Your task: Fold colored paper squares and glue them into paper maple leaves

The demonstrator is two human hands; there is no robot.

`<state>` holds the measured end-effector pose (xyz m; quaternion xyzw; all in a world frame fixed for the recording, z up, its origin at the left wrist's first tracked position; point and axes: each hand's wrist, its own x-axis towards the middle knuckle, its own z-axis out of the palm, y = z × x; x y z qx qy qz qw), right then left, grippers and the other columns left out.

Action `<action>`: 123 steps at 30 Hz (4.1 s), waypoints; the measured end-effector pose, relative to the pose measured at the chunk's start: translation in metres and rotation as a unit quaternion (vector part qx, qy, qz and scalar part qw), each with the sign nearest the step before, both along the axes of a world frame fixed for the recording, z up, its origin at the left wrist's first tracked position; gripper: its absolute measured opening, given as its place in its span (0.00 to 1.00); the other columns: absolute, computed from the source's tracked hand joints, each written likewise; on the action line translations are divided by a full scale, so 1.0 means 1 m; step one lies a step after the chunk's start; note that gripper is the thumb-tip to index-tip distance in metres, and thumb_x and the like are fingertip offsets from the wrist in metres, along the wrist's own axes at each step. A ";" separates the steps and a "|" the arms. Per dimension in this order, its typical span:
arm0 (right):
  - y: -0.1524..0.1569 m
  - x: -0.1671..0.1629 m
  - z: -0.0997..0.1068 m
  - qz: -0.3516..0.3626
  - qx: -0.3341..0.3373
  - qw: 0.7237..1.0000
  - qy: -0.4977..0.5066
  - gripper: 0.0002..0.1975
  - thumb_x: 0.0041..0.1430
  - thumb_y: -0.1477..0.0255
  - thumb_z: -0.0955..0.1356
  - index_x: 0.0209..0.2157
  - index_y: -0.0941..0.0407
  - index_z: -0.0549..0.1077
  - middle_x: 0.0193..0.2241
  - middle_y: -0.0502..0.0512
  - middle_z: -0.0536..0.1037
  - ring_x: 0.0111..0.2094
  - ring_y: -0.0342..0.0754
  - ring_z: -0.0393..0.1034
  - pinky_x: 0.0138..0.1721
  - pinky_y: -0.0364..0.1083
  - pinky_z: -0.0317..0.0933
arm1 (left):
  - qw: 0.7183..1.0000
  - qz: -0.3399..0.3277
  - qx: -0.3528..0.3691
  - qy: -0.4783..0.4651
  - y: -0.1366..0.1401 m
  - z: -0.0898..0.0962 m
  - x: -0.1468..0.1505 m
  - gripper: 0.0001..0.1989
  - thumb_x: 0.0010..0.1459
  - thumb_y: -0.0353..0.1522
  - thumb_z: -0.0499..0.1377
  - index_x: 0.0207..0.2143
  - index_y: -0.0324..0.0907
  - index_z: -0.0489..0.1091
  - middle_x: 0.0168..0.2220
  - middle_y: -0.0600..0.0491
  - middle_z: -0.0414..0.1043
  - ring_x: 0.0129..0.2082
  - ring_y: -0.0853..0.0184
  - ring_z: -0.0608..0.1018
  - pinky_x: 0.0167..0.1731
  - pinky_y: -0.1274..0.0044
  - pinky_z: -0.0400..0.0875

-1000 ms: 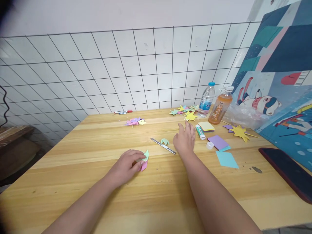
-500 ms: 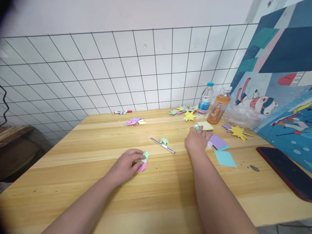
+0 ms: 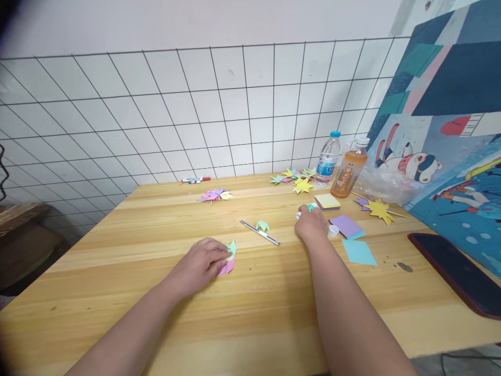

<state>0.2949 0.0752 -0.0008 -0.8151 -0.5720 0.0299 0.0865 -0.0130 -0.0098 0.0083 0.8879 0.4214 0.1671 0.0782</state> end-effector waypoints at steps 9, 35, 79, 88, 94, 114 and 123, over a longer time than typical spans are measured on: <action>-0.010 -0.008 0.023 0.038 0.167 0.985 0.015 0.13 0.57 0.64 0.61 0.42 0.52 0.67 0.30 0.57 0.73 0.33 0.53 0.67 0.30 0.46 0.53 | 0.998 -0.061 -0.031 -0.009 -0.003 0.004 0.003 0.10 0.58 0.32 0.53 0.38 0.50 0.74 0.43 0.55 0.73 0.45 0.64 0.70 0.48 0.70 0.61; -0.059 -0.113 0.002 0.410 0.207 0.883 0.097 0.12 0.55 0.59 0.63 0.29 0.53 0.67 0.23 0.48 0.73 0.24 0.43 0.64 0.25 0.41 0.45 | 0.998 -0.009 -0.068 -0.012 -0.013 0.010 0.010 0.12 0.60 0.37 0.51 0.38 0.48 0.73 0.36 0.52 0.70 0.38 0.65 0.71 0.41 0.73 0.64; -0.054 -0.119 0.002 0.369 0.216 0.898 0.107 0.12 0.54 0.59 0.63 0.28 0.53 0.68 0.22 0.48 0.74 0.23 0.44 0.65 0.25 0.41 0.47 | 0.995 0.025 -0.097 0.016 -0.016 0.018 0.012 0.11 0.60 0.35 0.50 0.33 0.48 0.72 0.35 0.55 0.72 0.42 0.65 0.69 0.57 0.53 0.36; -0.057 -0.119 0.005 0.386 0.194 0.898 0.086 0.12 0.53 0.59 0.63 0.27 0.53 0.69 0.20 0.49 0.73 0.23 0.45 0.65 0.25 0.42 0.46 | 0.995 0.028 -0.095 0.017 -0.017 0.018 0.012 0.11 0.60 0.37 0.51 0.33 0.47 0.72 0.35 0.54 0.72 0.42 0.64 0.69 0.57 0.53 0.39; -0.056 -0.115 0.003 0.407 0.195 0.886 0.104 0.11 0.52 0.61 0.64 0.26 0.53 0.69 0.19 0.48 0.72 0.22 0.44 0.63 0.25 0.42 0.47 | 0.993 0.026 -0.111 0.010 -0.016 0.019 0.012 0.12 0.60 0.38 0.50 0.34 0.47 0.73 0.36 0.54 0.72 0.43 0.64 0.69 0.57 0.54 0.42; -0.055 -0.115 0.003 0.395 0.195 0.891 0.114 0.13 0.55 0.58 0.63 0.29 0.53 0.69 0.22 0.49 0.73 0.25 0.44 0.65 0.26 0.41 0.47 | 0.995 0.009 -0.093 0.020 -0.015 0.016 0.011 0.09 0.58 0.34 0.51 0.34 0.48 0.71 0.38 0.55 0.72 0.44 0.63 0.70 0.55 0.58 0.47; -0.051 -0.117 -0.001 0.372 0.218 0.896 0.107 0.13 0.54 0.57 0.65 0.29 0.53 0.68 0.22 0.47 0.74 0.24 0.43 0.65 0.25 0.41 0.45 | 0.996 0.005 -0.088 0.023 -0.016 0.018 0.011 0.07 0.56 0.35 0.54 0.34 0.47 0.71 0.37 0.55 0.71 0.44 0.63 0.69 0.56 0.60 0.48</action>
